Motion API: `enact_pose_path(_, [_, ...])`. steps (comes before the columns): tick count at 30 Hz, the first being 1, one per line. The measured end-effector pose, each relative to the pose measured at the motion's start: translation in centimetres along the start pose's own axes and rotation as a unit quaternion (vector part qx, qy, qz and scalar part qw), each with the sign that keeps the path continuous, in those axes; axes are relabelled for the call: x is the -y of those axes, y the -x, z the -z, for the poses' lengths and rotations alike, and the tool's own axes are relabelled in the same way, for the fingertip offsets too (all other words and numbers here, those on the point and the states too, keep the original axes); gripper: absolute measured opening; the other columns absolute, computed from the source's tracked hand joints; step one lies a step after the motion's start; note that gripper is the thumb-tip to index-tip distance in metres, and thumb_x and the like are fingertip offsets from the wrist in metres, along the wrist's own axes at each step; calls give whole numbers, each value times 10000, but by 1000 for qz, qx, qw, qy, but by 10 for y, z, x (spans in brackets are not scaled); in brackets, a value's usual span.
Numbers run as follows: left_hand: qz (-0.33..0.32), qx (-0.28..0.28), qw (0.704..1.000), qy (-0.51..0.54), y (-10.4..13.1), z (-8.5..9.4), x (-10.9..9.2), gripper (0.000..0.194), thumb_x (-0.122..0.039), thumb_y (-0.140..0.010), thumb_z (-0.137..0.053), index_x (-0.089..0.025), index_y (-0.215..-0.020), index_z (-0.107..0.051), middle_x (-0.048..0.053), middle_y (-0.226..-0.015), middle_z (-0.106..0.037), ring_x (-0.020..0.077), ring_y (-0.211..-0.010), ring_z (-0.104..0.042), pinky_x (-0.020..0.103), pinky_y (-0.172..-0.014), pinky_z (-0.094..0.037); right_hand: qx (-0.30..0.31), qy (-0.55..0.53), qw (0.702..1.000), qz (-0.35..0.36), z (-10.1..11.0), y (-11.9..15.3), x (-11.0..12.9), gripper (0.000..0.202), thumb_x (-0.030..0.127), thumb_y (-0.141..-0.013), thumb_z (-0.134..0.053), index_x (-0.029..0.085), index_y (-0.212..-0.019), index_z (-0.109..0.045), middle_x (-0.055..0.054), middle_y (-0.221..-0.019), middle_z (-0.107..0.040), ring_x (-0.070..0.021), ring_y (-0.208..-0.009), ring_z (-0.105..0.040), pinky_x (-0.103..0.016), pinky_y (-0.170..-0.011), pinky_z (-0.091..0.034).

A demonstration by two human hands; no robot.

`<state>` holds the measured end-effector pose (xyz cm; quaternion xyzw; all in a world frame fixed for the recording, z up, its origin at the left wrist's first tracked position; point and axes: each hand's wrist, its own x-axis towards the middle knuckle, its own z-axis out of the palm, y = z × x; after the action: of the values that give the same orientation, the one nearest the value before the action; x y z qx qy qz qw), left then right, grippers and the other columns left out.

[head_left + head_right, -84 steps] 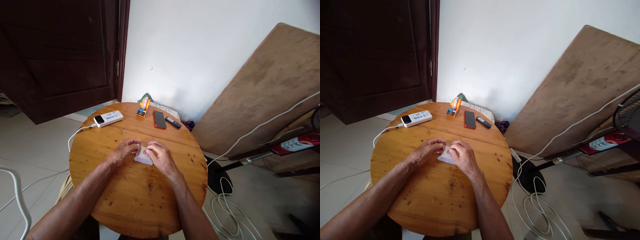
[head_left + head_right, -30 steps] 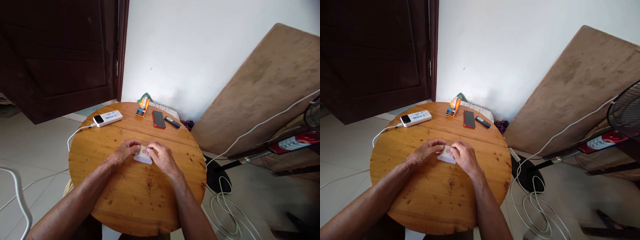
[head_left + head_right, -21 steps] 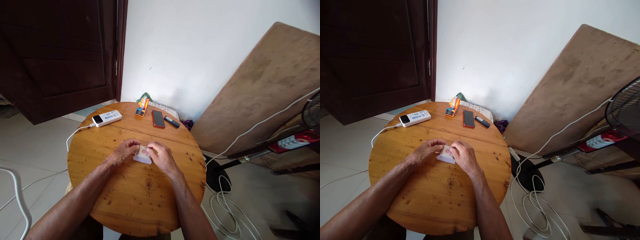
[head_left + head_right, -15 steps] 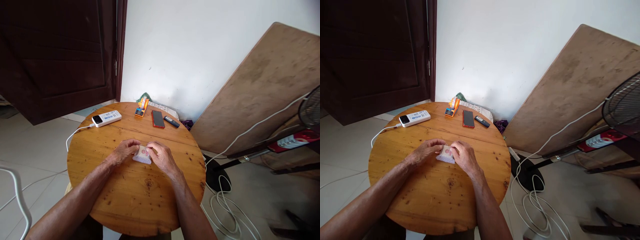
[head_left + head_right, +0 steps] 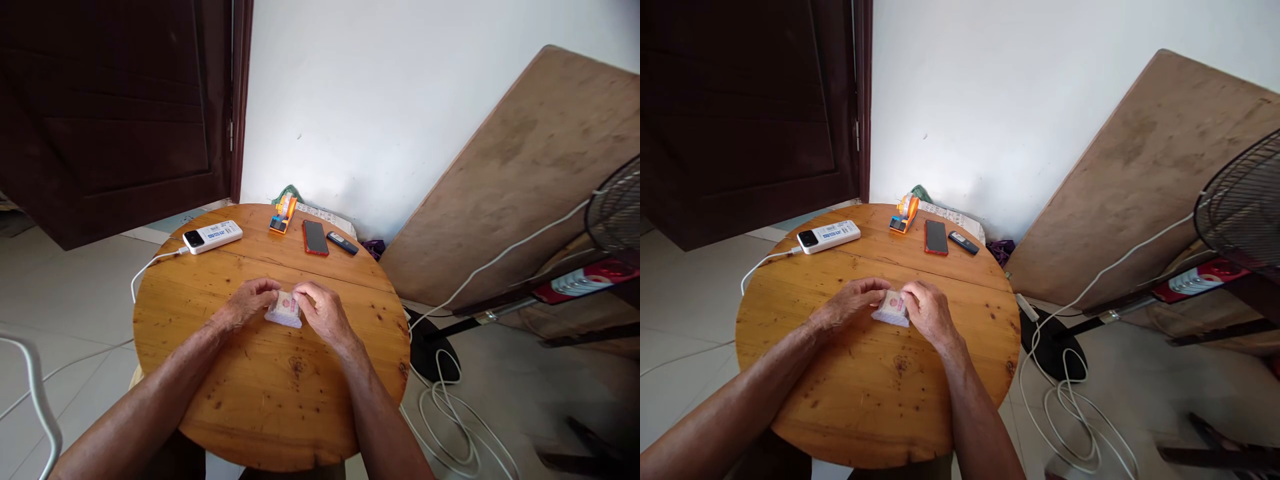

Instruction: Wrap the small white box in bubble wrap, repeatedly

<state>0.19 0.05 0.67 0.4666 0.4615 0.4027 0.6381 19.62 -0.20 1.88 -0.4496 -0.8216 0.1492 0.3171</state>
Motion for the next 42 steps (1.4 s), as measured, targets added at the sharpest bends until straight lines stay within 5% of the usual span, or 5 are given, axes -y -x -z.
enact_pose_path(26, [-16,61,998,4,6,1,1,478,-412,-678,-765,-127,-1047,-660,53,-925,-702,158,-759,-613,277,-705,-466,-112,-103,988,-41,9,-2,8,191,279,-932,-512,202,-850,-666,-26,-828,-714,-166,-767,-650,-253,-723,-478])
enact_pose_path(42, [-24,80,996,-31,5,1,1,376,-414,-643,-746,-143,-881,-641,10,-789,-647,124,-647,-543,248,-599,-413,-135,-135,978,-86,12,-1,1,204,339,-913,-553,190,-870,-686,-23,-782,-709,-173,-740,-650,-274,-721,-491])
